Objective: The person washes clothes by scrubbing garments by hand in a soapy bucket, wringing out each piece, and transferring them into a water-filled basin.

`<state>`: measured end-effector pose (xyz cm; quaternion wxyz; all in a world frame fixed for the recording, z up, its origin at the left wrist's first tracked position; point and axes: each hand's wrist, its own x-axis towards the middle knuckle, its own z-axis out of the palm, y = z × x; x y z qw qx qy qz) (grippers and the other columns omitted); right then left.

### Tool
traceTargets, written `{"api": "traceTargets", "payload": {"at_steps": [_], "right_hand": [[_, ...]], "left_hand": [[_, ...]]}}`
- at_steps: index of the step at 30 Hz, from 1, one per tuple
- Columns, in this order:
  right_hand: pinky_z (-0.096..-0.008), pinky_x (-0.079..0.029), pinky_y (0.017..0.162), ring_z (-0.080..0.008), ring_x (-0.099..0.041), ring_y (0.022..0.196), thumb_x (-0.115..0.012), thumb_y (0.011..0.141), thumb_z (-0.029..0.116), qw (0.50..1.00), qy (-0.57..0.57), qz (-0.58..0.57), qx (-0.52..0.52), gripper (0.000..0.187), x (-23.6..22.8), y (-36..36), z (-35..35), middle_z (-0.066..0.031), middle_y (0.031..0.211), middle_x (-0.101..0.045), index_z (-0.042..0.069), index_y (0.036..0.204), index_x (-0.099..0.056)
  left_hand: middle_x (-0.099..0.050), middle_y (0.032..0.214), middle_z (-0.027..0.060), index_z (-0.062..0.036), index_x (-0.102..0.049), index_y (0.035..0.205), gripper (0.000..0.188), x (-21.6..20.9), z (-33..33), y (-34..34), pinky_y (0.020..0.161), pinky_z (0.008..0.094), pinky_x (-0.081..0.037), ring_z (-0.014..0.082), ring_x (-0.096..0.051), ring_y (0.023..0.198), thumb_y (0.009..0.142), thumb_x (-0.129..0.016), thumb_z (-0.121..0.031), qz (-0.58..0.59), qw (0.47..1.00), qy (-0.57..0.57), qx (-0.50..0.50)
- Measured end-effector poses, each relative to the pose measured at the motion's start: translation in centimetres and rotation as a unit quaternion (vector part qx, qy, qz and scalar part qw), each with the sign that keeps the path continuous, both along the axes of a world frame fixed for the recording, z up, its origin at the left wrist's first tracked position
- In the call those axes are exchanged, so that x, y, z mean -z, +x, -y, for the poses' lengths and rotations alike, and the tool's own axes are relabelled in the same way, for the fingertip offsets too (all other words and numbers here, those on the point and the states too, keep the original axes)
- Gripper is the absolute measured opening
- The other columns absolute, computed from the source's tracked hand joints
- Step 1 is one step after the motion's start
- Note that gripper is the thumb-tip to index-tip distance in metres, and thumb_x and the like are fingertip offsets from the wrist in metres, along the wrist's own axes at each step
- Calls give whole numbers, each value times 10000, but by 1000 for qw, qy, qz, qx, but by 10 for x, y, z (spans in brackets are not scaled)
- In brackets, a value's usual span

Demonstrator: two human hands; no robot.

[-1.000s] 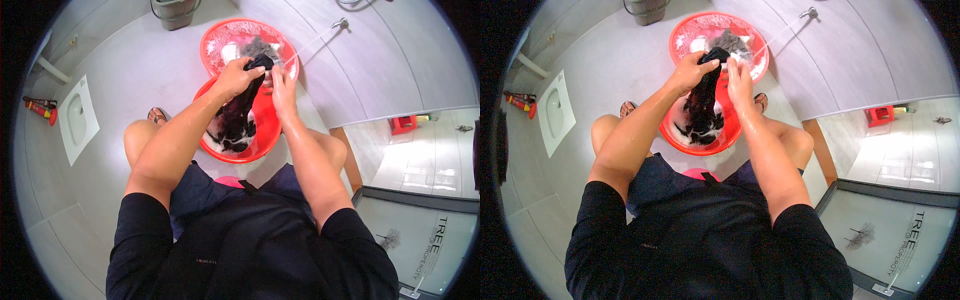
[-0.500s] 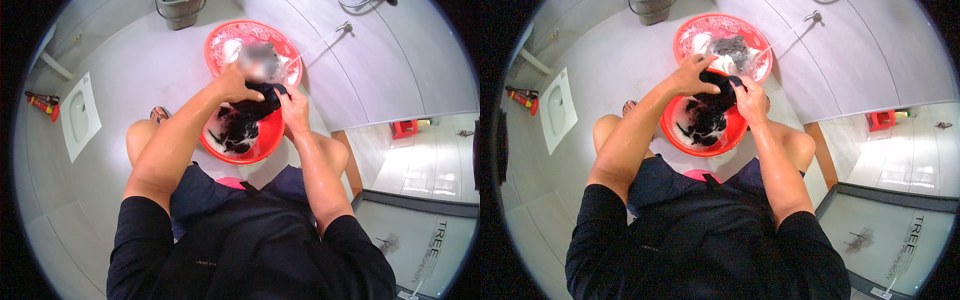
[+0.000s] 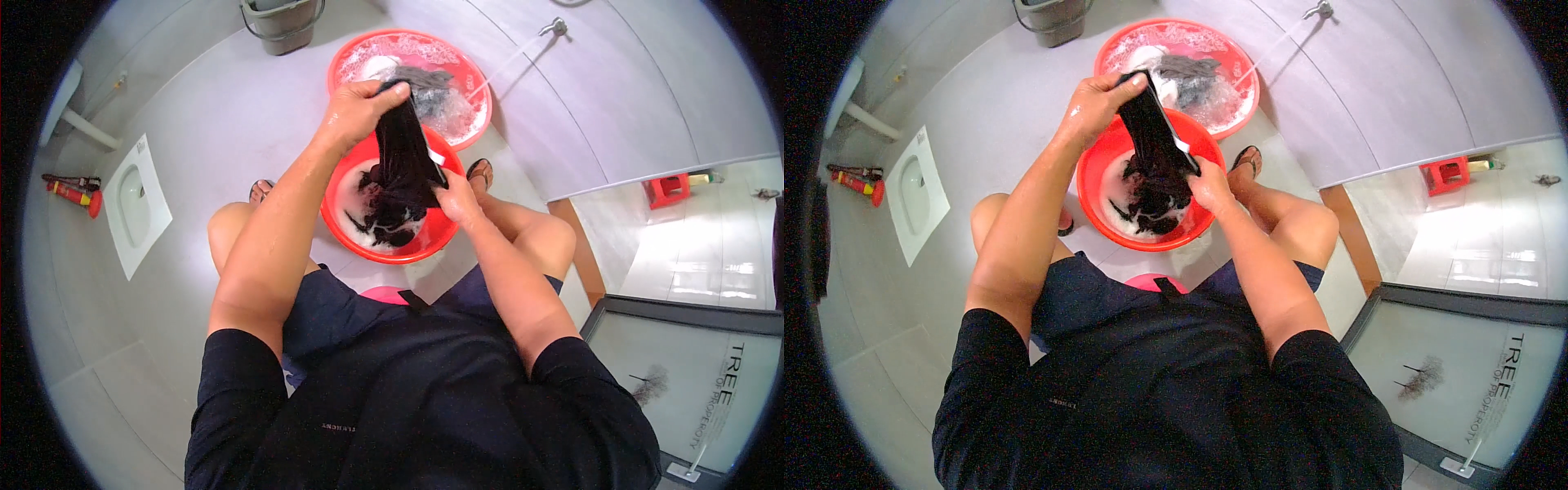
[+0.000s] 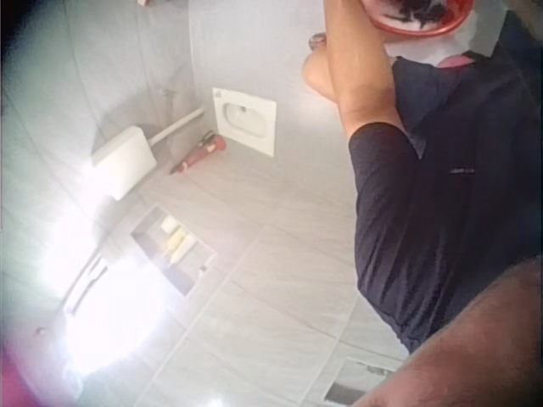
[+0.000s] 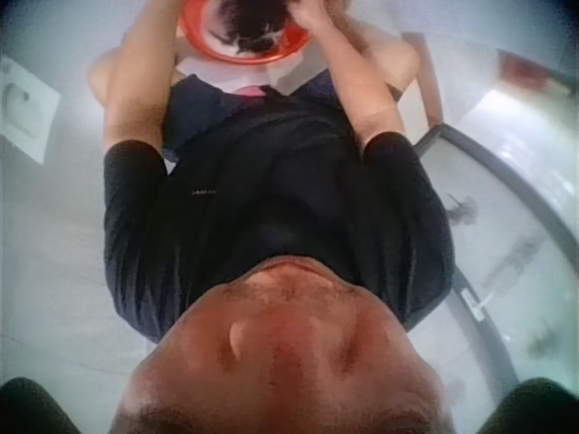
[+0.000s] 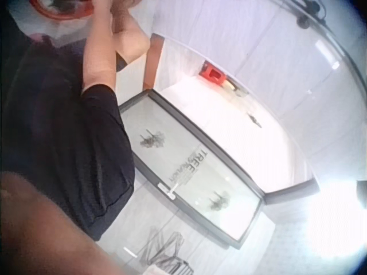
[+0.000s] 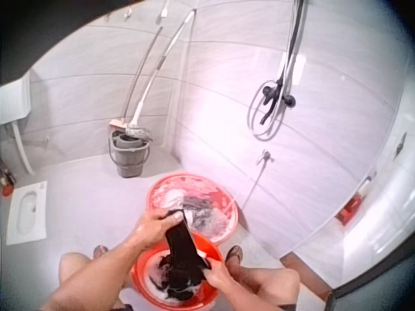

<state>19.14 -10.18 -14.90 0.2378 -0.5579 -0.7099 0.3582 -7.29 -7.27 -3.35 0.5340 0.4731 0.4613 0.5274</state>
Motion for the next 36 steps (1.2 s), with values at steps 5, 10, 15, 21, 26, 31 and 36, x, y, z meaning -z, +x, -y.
{"api": "traceTargets", "payload": {"at_steps": [5, 10, 15, 21, 26, 31, 36], "right_hand": [[-409, -502, 916, -311, -682, 1001, -619, 879, 117, 960, -217, 165, -64, 369, -16, -3, -4, -205, 1067, -722, -12, 1224, -651], [-331, -555, 851, -197, -690, 944, -507, 953, 35, 934, -206, -286, 62, 297, -91, 11, -60, -105, 1082, -705, -13, 1218, -632], [-320, -527, 780, -177, -649, 844, -553, 867, 53, 929, -151, -336, 39, 308, -100, -40, -59, -78, 951, -694, -37, 1139, -665], [-482, -494, 974, -408, -640, 1107, -567, 916, 318, 934, -202, 282, -86, 406, 98, -24, -114, -276, 1130, -671, 13, 1149, -696], [-585, -394, 1057, -458, -399, 1364, -510, 937, 260, 967, -147, 203, -39, 559, 165, -90, -26, -221, 1572, -285, 129, 1475, -431], [-652, -320, 1055, -411, -330, 1413, -412, 987, 295, 898, -252, 351, -83, 511, 203, -81, -15, -178, 1554, -349, 175, 1485, -419], [-554, -417, 1017, -380, -428, 1339, -468, 959, 318, 919, -265, 290, -22, 480, 240, -91, -37, -165, 1486, -420, 174, 1416, -495]], "left_hand": [[-699, 793, 33, 25, -744, 966, 368, 61, 2, -28, 666, 308, -499, 122, -616, 704, 876, -758, -332, 21, 986, -60, -154], [-713, 806, 77, 34, -737, 1029, 422, 54, 17, -34, 664, 311, -510, 133, -633, 702, 877, -743, -359, -185, 968, -145, -83], [-709, 779, 95, 14, -738, 1040, 396, 57, 21, -35, 672, 324, -509, 135, -629, 701, 910, -703, -358, -248, 952, -138, -115], [-703, 1050, 218, -55, -730, 1060, 399, 142, -22, 21, 890, 478, -518, 413, -656, 993, 918, -609, -408, -589, 741, -54, 317], [-600, 1312, 164, -197, -705, 1204, 343, 268, -2, 21, 1058, 493, -419, 374, -539, 1228, 928, -594, -368, -445, 840, -311, -7], [-488, 1458, 106, -240, -628, 1319, 406, 302, 32, 92, 1076, 580, -359, 360, -381, 1371, 958, -533, -397, -526, 751, -399, -22], [-618, 1228, 194, -57, -617, 1259, 450, 417, 63, 75, 916, 521, -485, 356, -619, 1050, 962, -522, -382, -521, 805, -267, -95]]}}
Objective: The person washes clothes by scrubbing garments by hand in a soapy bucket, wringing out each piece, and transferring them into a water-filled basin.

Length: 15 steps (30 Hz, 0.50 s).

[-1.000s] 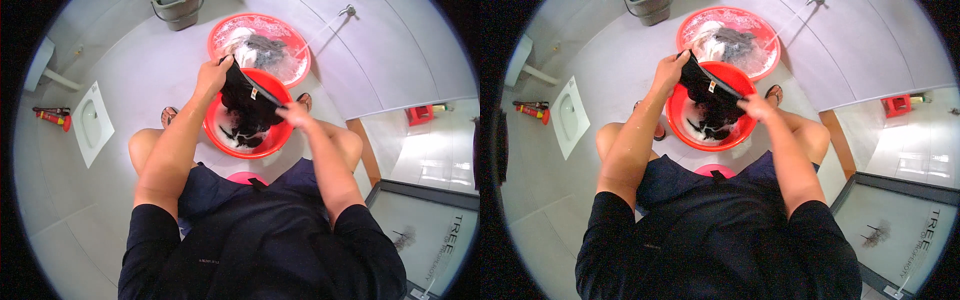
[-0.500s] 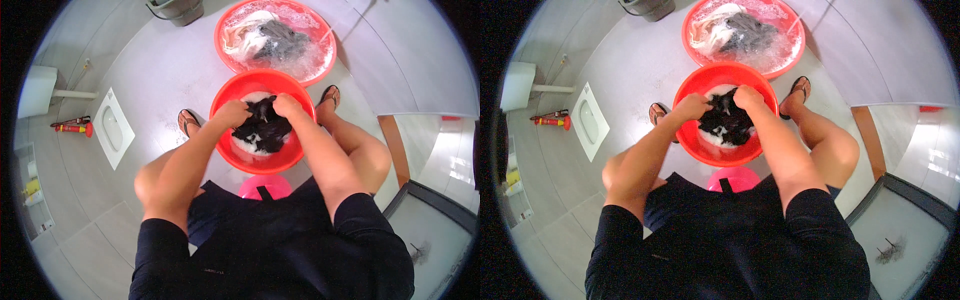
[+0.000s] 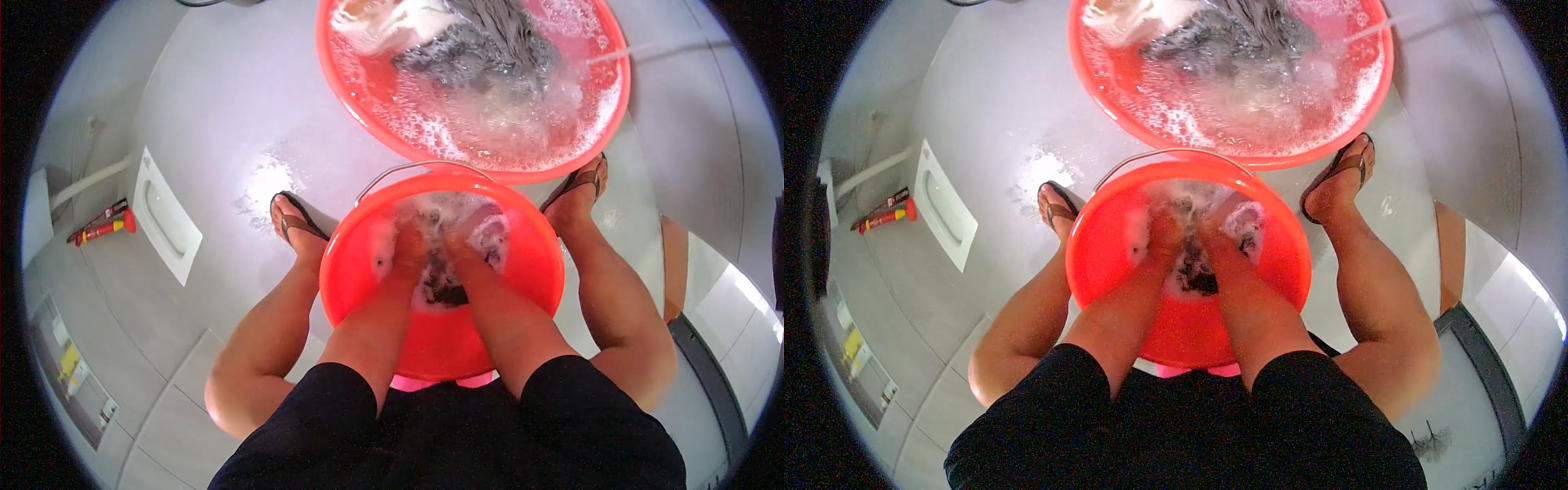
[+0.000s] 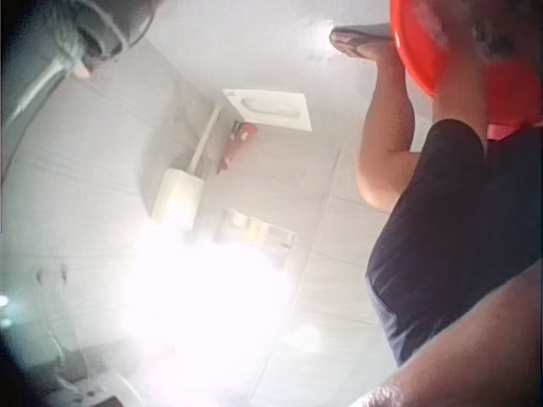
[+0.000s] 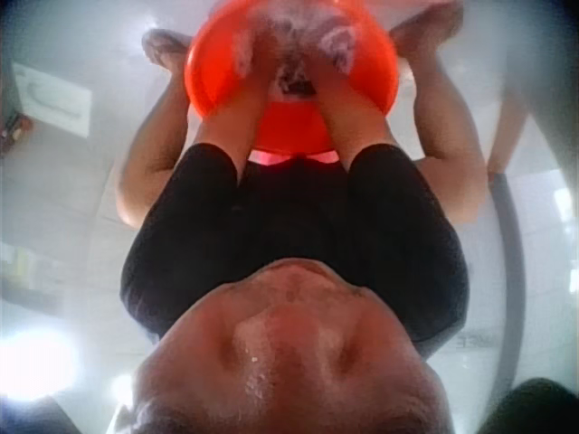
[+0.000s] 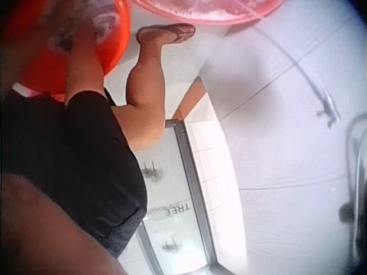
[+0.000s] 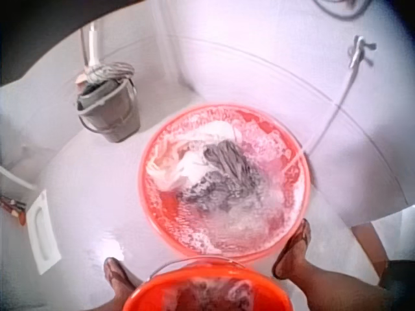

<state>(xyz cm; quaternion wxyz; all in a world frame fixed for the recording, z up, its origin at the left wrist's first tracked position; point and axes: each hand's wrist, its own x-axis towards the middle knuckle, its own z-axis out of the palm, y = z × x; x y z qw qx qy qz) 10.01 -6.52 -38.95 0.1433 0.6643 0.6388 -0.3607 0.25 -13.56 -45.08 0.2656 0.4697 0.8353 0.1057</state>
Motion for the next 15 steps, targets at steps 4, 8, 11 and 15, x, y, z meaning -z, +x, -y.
{"api": "traceTargets", "payload": {"at_steps": [4, 8, 11, 15], "right_hand": [[-523, -452, 995, -363, -505, 1273, -496, 941, 323, 1000, -13, 11, 20, 448, 8, -10, -29, -156, 1406, -510, 164, 1356, -553], [-491, -488, 974, -345, -582, 1207, -523, 923, 327, 1000, 16, 16, 19, 420, -1, -9, -63, -147, 1326, -601, 153, 1295, -611], [-471, -519, 925, -346, -638, 1141, -558, 885, 257, 997, 40, -16, -57, 372, -11, 10, -79, -167, 1244, -663, 87, 1196, -672], [-411, -509, 921, -348, -669, 1039, -564, 856, 143, 976, 64, -205, -48, 316, -92, 32, -89, -208, 1067, -712, -34, 1093, -675]], "left_hand": [[-651, 1159, 175, -43, -648, 1196, 392, 20, -4, -11, 898, 487, -489, 327, -635, 1031, 962, -541, -339, 15, 997, -79, -13], [-685, 1091, 157, -28, -680, 1133, 338, -6, -43, -5, 881, 454, -493, 297, -651, 1012, 962, -561, -295, -1, 995, -95, -29], [-710, 1040, 143, -17, -703, 1085, 302, -58, -92, 2, 868, 428, -496, 274, -663, 998, 962, -575, -262, -3, 1000, -8, -15], [-725, 958, 82, -1, -724, 1040, 263, -194, -115, -5, 786, 339, -494, 165, -635, 877, 964, -613, -227, 390, 890, 155, -179]]}}
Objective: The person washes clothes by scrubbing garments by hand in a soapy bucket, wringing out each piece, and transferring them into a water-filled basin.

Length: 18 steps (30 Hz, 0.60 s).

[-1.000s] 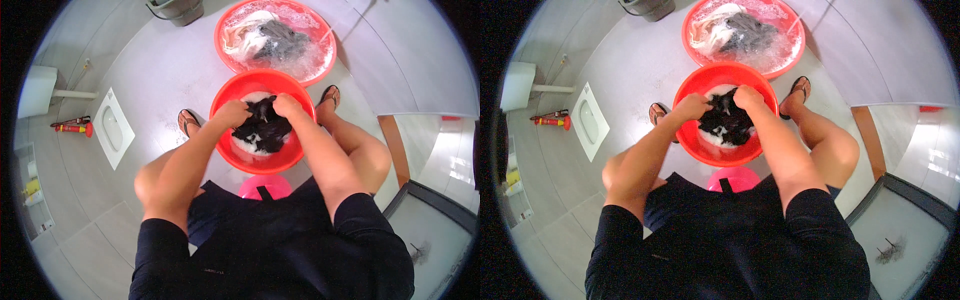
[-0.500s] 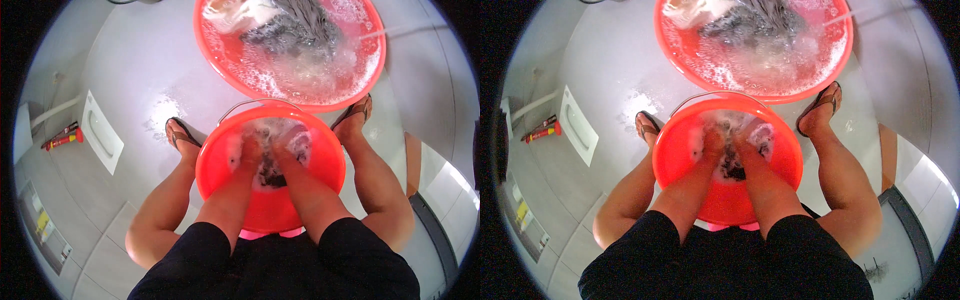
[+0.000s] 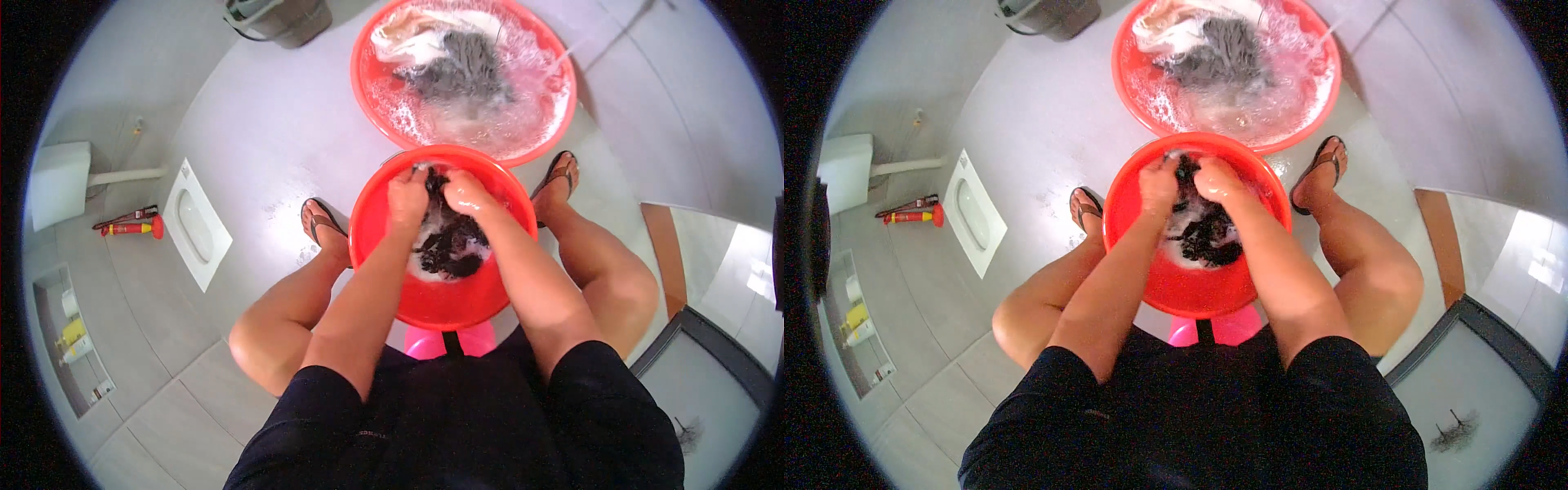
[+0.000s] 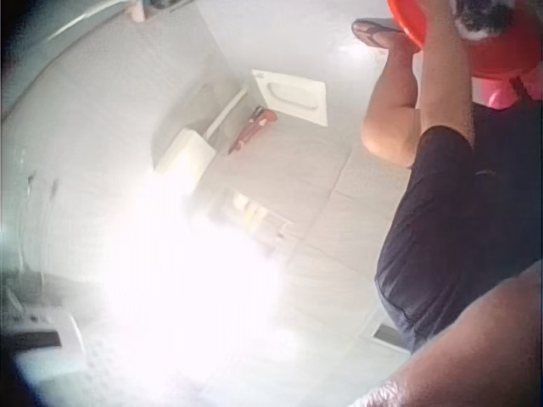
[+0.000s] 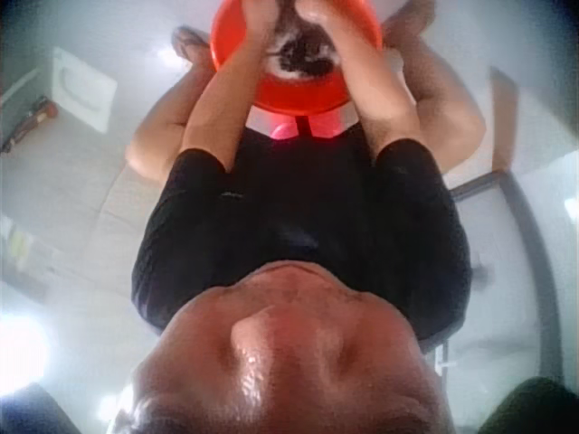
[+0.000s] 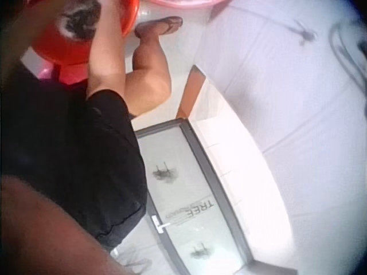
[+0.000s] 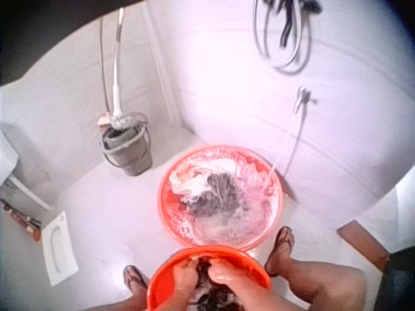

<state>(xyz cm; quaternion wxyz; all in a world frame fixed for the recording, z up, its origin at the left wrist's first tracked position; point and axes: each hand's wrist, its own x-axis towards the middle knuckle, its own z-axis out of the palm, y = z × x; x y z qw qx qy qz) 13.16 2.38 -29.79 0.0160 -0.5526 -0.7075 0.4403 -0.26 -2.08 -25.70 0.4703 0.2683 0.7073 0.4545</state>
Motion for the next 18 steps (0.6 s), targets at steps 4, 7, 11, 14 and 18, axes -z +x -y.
{"api": "traceTargets", "payload": {"at_steps": [4, 7, 11, 14, 18], "right_hand": [[-341, -504, 830, -203, -650, 884, -611, 877, 122, 911, -172, -322, 194, 234, -152, 24, -4, -96, 969, -709, -26, 1038, -694], [-348, -527, 834, -210, -672, 887, -629, 896, 132, 870, -153, -430, 186, 251, -207, 63, -21, -101, 987, -715, -46, 1061, -697], [-412, -553, 891, -254, -686, 919, -619, 907, 82, 804, -254, -522, 130, 252, -283, 88, -34, -138, 1018, -715, -70, 1102, -666], [-407, -557, 889, -251, -690, 916, -619, 922, 99, 735, -233, -623, 132, 246, -311, 79, -35, -134, 1018, -718, -61, 1102, -666], [-336, -549, 815, -175, -679, 833, -663, 954, 202, 719, -137, -661, 164, 217, -311, 12, 7, -60, 953, -715, 20, 1063, -705]], "left_hand": [[-693, 833, 10, 18, -729, 950, 265, -110, 7, -40, 674, 271, -482, 99, -591, 711, 944, -700, -245, 158, 984, 60, -52], [-691, 824, -5, -1, -729, 928, 284, -176, 7, -62, 660, 248, -471, 82, -587, 708, 925, -731, -285, 107, 986, 130, -1], [-691, 831, -2, 10, -717, 945, 275, -256, 14, -74, 662, 244, -471, 74, -581, 715, 963, -686, -263, 74, 966, 248, 8], [-692, 897, 20, -27, -669, 1038, 322, -285, 13, -67, 680, 277, -521, 114, -635, 735, 992, -630, -343, 104, 962, 253, -6], [-672, 984, 68, -23, -648, 1077, 329, -233, -7, -41, 859, 368, -518, 195, -632, 920, 1028, -549, -333, 271, 940, 210, -4]]}}
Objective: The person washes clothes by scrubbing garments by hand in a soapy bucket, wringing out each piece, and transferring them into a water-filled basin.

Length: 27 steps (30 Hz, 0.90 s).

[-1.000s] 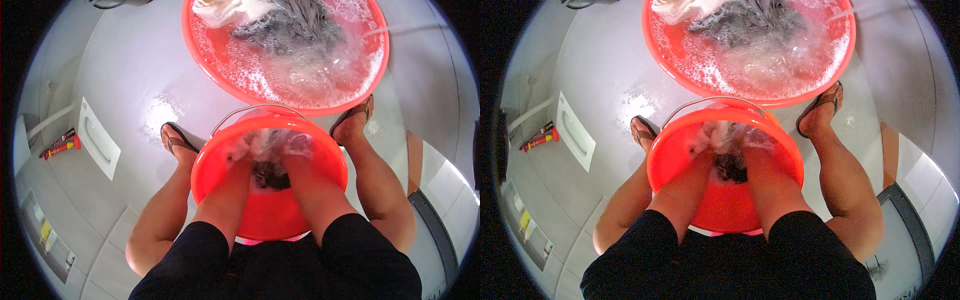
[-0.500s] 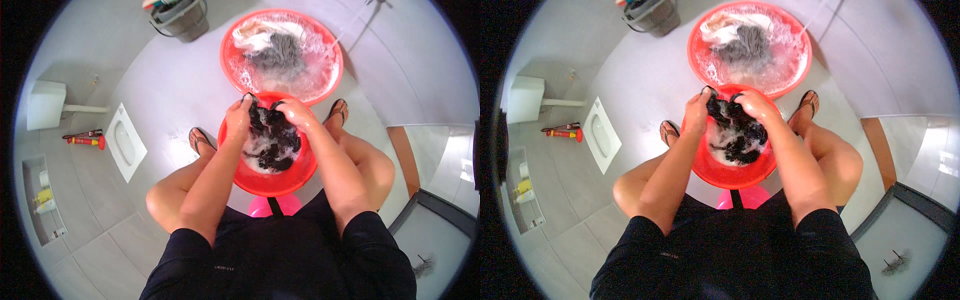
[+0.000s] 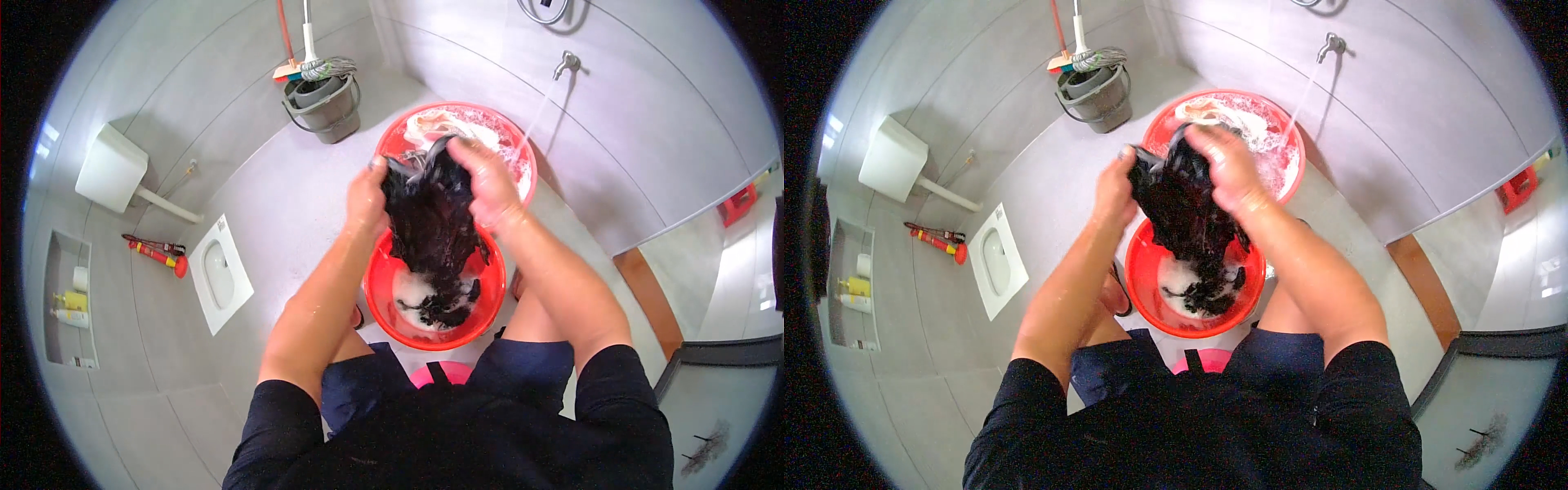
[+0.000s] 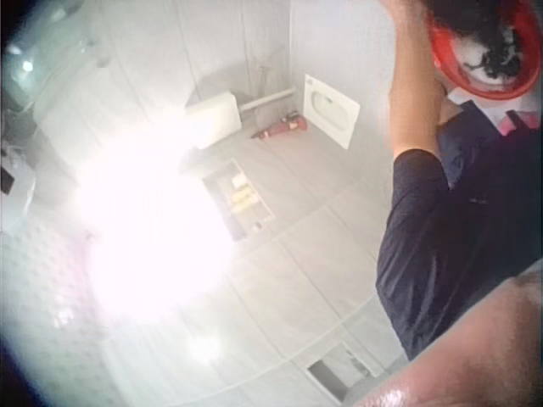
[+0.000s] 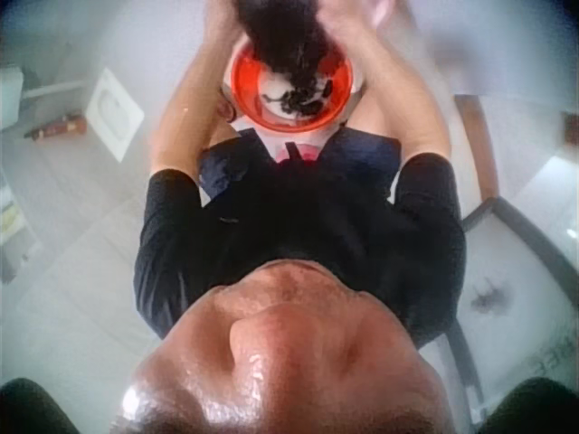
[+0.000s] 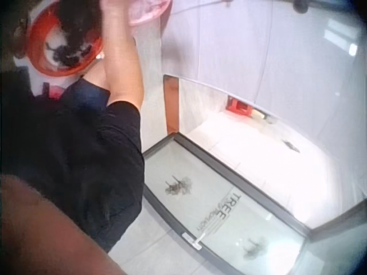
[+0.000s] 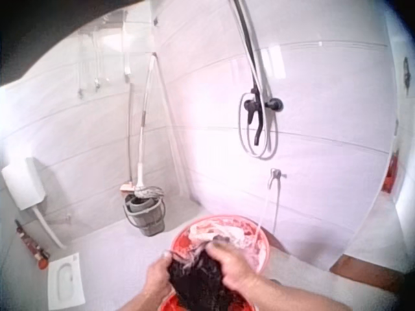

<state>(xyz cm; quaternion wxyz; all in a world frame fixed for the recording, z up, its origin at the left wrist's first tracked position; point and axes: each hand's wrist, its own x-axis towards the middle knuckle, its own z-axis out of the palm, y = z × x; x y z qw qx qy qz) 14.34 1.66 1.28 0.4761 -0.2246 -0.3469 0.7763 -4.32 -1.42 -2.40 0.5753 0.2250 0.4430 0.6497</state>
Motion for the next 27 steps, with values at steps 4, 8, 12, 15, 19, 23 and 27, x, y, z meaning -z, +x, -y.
{"api": "traceTargets", "payload": {"at_steps": [4, 8, 12, 15, 19, 23, 27], "right_hand": [[-400, -522, 792, -300, -674, 834, -750, 828, 235, 833, 405, 353, 135, 177, 59, -62, 27, -149, 845, -691, 75, 892, -713], [-423, -478, 619, -334, -587, 607, -727, 778, 178, 798, 263, 468, 274, 219, 83, -45, -36, -193, 710, -604, 16, 724, -590], [-406, -490, 586, -316, -577, 632, -673, 811, 231, 634, 458, 528, 329, 223, 51, -88, 12, -169, 752, -591, 37, 784, -566], [-449, -478, 777, -259, -607, 630, -659, 827, 196, 758, 384, 447, 280, 173, 127, -93, -31, -148, 687, -586, 28, 787, -637], [-400, -481, 616, -174, -599, 617, -654, 758, 102, 856, 154, 404, 282, 129, 89, -70, -74, -152, 636, -536, 28, 689, -573], [-341, -475, 563, -99, -558, 617, -718, 764, 111, 855, 220, 382, 272, 223, 96, -68, -64, -83, 656, -588, 45, 664, -530], [-313, -485, 567, -100, -560, 616, -695, 841, 130, 898, 101, 341, 260, 215, 60, -74, -59, -61, 680, -650, 0, 714, -581]], "left_hand": [[-663, 1070, 117, 16, -599, 1220, 375, 95, -14, 16, 836, 381, -528, 219, -652, 933, 1031, -532, -301, 22, 999, 41, 25], [-638, 1089, 98, -32, -598, 1212, 334, 12, -8, 75, 809, 358, -521, 204, -607, 983, 1035, -483, -291, -9, 977, -197, 82], [-641, 1035, 92, -19, -606, 1162, 307, 48, -44, 38, 746, 340, -532, 197, -620, 862, 1019, -492, -267, 13, 988, -151, 29], [-642, 1017, 93, 4, -603, 1136, 309, 94, -66, 39, 707, 355, -537, 202, -628, 804, 1015, -493, -259, -12, 993, -90, 70], [-644, 1034, 116, 5, -616, 1105, 271, 89, -62, 32, 662, 353, -529, 222, -637, 798, 982, -501, -208, -287, 958, -17, 20], [-654, 968, 97, 5, -638, 1064, 256, 42, -57, 40, 694, 333, -513, 187, -608, 800, 978, -492, -187, -590, 799, -26, 112], [-639, 827, 33, -1, -653, 964, 280, 92, -63, 31, 646, 303, -467, 125, -545, 705, 1003, -492, -226, -187, 982, -26, 1]]}}
